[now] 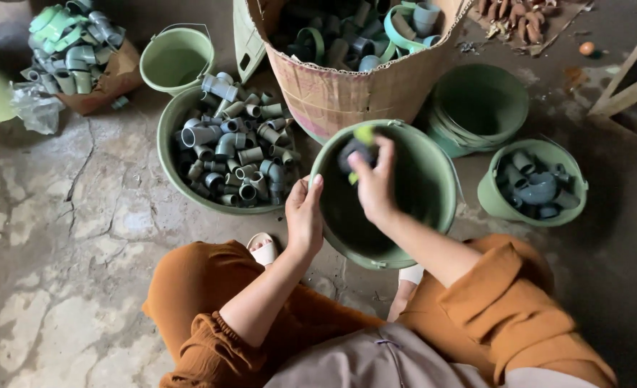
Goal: The person sits on the floor and wipes small plastic pipe fittings with a cloth. They pick up each fitting from a bucket, wipe it, and place it into a cardboard box. The person also wipes the inside of a bucket with the cloth.
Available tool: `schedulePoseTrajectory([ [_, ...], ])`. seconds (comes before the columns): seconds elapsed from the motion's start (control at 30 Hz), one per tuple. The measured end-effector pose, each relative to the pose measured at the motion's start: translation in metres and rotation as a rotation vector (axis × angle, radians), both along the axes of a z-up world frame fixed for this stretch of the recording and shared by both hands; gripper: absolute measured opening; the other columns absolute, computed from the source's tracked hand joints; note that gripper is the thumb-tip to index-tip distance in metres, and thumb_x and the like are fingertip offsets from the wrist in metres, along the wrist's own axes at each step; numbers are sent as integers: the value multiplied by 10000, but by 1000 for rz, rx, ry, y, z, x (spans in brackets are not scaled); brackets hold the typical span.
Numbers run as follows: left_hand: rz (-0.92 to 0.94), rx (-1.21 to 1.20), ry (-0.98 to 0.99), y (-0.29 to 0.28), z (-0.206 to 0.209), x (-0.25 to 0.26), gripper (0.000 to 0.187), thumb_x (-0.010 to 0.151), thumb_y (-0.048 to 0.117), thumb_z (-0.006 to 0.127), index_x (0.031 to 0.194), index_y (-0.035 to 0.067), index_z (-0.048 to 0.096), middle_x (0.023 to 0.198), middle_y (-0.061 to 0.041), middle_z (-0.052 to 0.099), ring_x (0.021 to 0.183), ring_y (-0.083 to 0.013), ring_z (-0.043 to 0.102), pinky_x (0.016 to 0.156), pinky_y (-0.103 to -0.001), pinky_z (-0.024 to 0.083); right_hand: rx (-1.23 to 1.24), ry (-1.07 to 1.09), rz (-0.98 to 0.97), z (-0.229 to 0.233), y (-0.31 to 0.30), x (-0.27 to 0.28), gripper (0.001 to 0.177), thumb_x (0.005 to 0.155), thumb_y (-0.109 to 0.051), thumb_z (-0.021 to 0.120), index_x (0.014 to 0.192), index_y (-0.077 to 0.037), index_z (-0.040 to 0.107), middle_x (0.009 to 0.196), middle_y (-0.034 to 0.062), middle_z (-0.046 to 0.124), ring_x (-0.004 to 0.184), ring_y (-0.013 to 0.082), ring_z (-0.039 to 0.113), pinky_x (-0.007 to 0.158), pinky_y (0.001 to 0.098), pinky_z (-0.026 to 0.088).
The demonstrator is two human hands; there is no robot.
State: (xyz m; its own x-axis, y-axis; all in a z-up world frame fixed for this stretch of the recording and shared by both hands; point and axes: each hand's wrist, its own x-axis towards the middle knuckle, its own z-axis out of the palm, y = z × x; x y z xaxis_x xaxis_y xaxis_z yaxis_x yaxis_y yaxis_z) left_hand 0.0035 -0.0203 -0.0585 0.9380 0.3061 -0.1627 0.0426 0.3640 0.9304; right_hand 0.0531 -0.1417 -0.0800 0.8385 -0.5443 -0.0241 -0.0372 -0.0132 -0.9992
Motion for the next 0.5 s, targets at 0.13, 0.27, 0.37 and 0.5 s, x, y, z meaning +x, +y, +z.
schedulePoseTrajectory([
  [0.13, 16, -123, -23, 17, -17, 10, 226, 1002, 251, 683, 929, 37, 675, 763, -21, 597, 718, -107, 548, 686, -262, 463, -380, -381, 601, 8, 6, -25, 367, 820, -13, 788, 1166, -80, 684, 1159, 90, 581, 1187, 279, 576, 1090, 403, 419],
  [0.27, 19, -208, -18, 25, -35, 16, 250, 1025, 281, 650, 908, 65, 695, 741, -29, 611, 704, -115, 589, 684, -266, 505, -371, -317, 247, 15, 3, -17, 415, 959, -43, 662, 1331, 30, 493, 1207, 275, 494, 1170, 457, 493, 1048, 560, 355],
  [0.37, -41, -113, -21, 25, -33, 10, 224, 1027, 279, 641, 980, 77, 727, 778, -19, 625, 744, -105, 597, 696, -272, 513, -197, -331, 392, 15, -1, -3, 362, 905, -16, 672, 1245, -74, 564, 1133, 129, 583, 1108, 274, 580, 1020, 441, 449],
  [0.5, 56, -181, 12, 56, -72, 31, 259, 988, 327, 678, 1010, 73, 723, 789, -53, 658, 701, -141, 626, 681, -301, 551, -401, -487, 891, 33, 15, -47, 363, 725, 77, 766, 1033, -81, 656, 1116, 102, 590, 1125, 337, 605, 1060, 429, 444],
])
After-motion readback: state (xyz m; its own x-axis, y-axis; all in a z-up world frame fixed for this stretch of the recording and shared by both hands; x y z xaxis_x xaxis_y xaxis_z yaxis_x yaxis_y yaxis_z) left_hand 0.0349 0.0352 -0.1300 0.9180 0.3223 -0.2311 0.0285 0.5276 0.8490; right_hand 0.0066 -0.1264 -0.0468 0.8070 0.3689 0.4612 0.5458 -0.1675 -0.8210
